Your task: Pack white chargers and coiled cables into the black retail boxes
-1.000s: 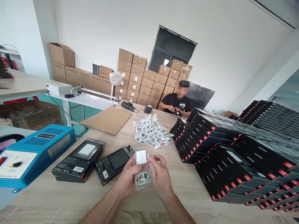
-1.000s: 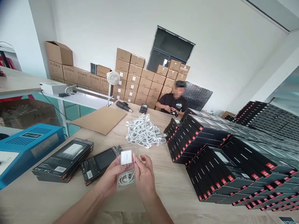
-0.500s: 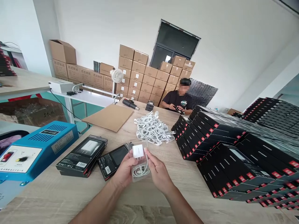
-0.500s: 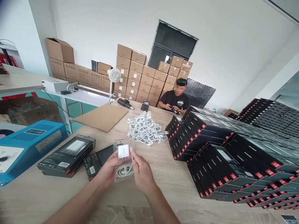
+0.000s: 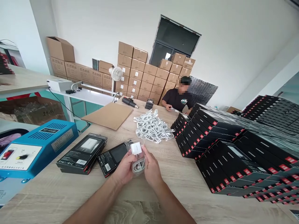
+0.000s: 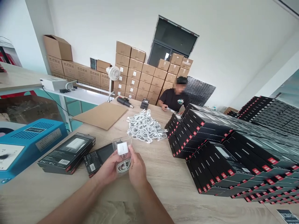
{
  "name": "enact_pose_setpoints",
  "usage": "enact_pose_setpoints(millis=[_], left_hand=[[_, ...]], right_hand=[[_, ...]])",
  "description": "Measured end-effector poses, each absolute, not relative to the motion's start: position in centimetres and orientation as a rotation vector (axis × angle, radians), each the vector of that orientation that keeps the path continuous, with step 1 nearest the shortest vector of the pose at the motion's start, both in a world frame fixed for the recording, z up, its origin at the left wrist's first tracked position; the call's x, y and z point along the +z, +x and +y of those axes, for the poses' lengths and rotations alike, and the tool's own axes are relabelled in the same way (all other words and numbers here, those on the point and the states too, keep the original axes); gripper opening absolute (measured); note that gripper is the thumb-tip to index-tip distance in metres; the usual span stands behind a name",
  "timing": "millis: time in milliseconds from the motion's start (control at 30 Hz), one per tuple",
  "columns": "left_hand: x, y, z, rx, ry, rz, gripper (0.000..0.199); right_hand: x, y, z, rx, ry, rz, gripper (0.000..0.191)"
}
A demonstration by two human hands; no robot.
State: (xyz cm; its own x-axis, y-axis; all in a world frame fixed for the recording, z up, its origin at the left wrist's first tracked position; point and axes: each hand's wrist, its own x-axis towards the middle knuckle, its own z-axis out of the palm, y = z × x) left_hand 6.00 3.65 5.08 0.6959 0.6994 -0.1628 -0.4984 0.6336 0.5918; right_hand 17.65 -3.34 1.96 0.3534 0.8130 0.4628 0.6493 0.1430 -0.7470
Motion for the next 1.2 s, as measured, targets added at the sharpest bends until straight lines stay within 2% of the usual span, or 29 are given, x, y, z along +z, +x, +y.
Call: enact_pose_setpoints(millis=[133,267,300,333,467,533,633,733,900,1067,1200], left_hand=[[5.0,5.3,4.8,0.614,0.539,0.278,0.064],[4.6,5.0,5.6,0.582,0.603,0.18,0.062],[4.6,5.0,5.7,0.569,0.631,0.176,0.061],[4.6,5.0,5.7,0.555,0.66,0.186,0.06],[5.1,5.0,5.6,0.561,0.768,0.339,0.055],[5.3,5.2,5.3,0.591,0.827,0.412,0.068],[5.4,5.7,4.8,0.685,0.917,0.478,0.102],[5.2,6.1,4.5,0.745,0.987,0.478,0.107],[5.3,5.9,4.5,0.738,1.036,0.429,0.099],[5.6,5.6,4.8,0.678,1.042,0.433,0.098],[5.2,5.9,4.6,0.456,1.112,0.372,0.094]], right_hand=[[4.1,18.0,-4.9,0.442,-1.468,-1.218,0.051],[4.9,18.7,-7.1,0.813,-1.45,-0.879,0.093],[4.8,18.7,-7.4,0.908,-1.438,-0.837,0.097],[4.7,18.6,-7.5,0.987,-1.419,-0.815,0.093],[3.6,18.0,-7.0,1.029,-1.383,-0.73,0.055],[3.1,17.8,-6.5,0.972,-1.389,-0.63,0.048],[2.6,17.7,-6.0,0.902,-1.382,-0.524,0.038],[2.8,17.7,-5.8,0.846,-1.384,-0.525,0.03],[3.3,17.6,-5.7,0.801,-1.415,-0.593,0.027],[3.9,19.5,-6.2,0.979,-1.353,-0.792,0.032],[3.9,22.1,-5.5,0.991,-1.199,-0.743,0.059]])
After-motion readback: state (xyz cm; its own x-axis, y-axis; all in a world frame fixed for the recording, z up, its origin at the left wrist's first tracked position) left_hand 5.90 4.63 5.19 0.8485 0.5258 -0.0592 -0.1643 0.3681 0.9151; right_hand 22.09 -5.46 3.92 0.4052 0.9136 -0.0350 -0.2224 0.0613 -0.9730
